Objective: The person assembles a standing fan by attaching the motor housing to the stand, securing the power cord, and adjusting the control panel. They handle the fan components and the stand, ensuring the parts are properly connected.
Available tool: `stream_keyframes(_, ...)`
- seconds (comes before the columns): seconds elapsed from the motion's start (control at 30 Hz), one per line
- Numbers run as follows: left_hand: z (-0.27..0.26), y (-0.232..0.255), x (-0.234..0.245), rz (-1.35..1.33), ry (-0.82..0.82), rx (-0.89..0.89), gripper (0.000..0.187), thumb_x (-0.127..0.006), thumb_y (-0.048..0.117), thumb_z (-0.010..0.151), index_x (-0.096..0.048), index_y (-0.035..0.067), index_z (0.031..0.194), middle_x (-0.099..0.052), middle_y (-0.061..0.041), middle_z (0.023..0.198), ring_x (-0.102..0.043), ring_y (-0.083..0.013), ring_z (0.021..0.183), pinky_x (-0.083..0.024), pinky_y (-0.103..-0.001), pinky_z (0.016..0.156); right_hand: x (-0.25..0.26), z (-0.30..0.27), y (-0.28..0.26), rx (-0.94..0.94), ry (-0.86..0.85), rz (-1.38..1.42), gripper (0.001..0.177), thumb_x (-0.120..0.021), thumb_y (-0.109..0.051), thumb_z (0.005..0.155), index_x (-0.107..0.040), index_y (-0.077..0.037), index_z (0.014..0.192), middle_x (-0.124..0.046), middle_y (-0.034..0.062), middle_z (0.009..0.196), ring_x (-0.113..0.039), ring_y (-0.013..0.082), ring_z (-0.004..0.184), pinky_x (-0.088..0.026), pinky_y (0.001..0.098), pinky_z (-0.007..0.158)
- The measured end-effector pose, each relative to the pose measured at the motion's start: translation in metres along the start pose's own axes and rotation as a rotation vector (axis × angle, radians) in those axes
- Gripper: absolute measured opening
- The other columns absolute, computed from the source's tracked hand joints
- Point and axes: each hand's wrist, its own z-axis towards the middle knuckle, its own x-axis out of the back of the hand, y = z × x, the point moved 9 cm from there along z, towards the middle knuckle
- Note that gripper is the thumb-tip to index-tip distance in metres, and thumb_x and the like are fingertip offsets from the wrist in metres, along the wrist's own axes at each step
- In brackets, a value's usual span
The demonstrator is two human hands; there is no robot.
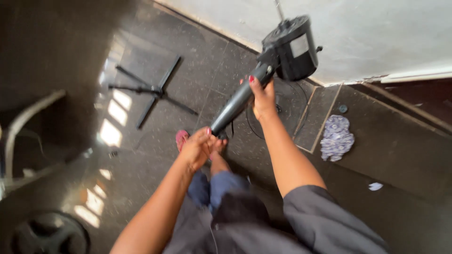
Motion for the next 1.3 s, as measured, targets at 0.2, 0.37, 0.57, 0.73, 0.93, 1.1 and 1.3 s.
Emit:
stream_keyframes(0.2,0.068,-0.027,0.092,0.085,0.118,0.144,0.026,-0.046,0.002,0.100,-0.059,-0.003,0.121,-0.069,-0.020,0.111,-0.071,-0.0366,0.104,-0.057,-0.039,0.096,0.071,0.023,0.100,0.006,0.060,-0.074,0.069,-0.081,-0.019,0.092,-0.038,-0.007,0.145,-0.059,0.0111,0.121,-0.063,0.0233,0.111,-0.055,0.0414,0.100)
stream_keyframes(0.37,0.149,-0.076,0.160,0.045,0.123,0.214,0.024,-0.044,-0.006,0.100,-0.055,-0.006,0.121,-0.067,-0.022,0.116,-0.069,-0.0415,0.108,-0.058,-0.040,0.098,0.142,0.063,0.194,-0.074,0.069,-0.131,0.076,-0.081,-0.020,0.089,-0.035,-0.010,0.148,-0.054,0.0066,0.124,-0.054,0.0190,0.116,-0.048,0.0393,0.104)
stream_keyframes(0.57,0.258,-0.143,0.241,0.000,0.182,0.259,0.028,-0.038,-0.001,0.102,-0.056,-0.007,0.123,-0.066,-0.026,0.118,-0.069,-0.0415,0.106,-0.058,-0.040,0.098,0.219,0.124,0.306,-0.146,0.018,-0.229,0.076,-0.081,-0.019,0.089,-0.035,-0.010,0.148,-0.053,0.0056,0.129,-0.053,0.0181,0.121,-0.045,0.0378,0.107)
stream_keyframes(0.73,0.351,-0.178,0.315,-0.060,0.177,0.265,0.027,-0.038,0.000,0.104,-0.052,-0.009,0.126,-0.062,-0.027,0.120,-0.068,-0.0445,0.109,-0.058,-0.043,0.101,0.275,0.177,0.398,-0.243,-0.024,-0.245,0.075,-0.081,-0.018,0.087,-0.035,-0.012,0.147,-0.052,0.0047,0.126,-0.053,0.0180,0.119,-0.047,0.0402,0.105)
stream_keyframes(0.93,0.456,-0.188,0.408,0.039,0.145,0.232,0.033,-0.038,0.002,0.104,-0.054,-0.009,0.130,-0.064,-0.026,0.122,-0.067,-0.0453,0.112,-0.057,-0.042,0.098,0.323,0.242,0.494,-0.289,-0.040,-0.254,0.078,-0.083,-0.016,0.085,-0.036,-0.013,0.147,-0.052,0.0031,0.129,-0.051,0.0172,0.122,-0.043,0.0377,0.108)
stream_keyframes(1.1,0.523,-0.200,0.460,0.068,0.182,0.217,0.031,-0.038,0.000,0.104,-0.052,-0.008,0.130,-0.064,-0.024,0.122,-0.067,-0.0457,0.113,-0.059,-0.042,0.098,0.354,0.283,0.544,-0.303,-0.045,-0.245,0.079,-0.085,-0.015,0.083,-0.038,-0.011,0.147,-0.054,0.0050,0.131,-0.051,0.0190,0.124,-0.041,0.0381,0.110)
stream_keyframes(1.3,0.563,-0.205,0.481,0.106,0.217,0.189,0.032,-0.038,0.005,0.106,-0.058,-0.007,0.127,-0.066,-0.026,0.118,-0.069,-0.0423,0.107,-0.059,-0.040,0.096,0.380,0.315,0.580,-0.364,-0.043,-0.321,0.078,-0.084,-0.013,0.084,-0.038,-0.009,0.147,-0.055,0.0066,0.132,-0.051,0.0191,0.125,-0.039,0.0376,0.113)
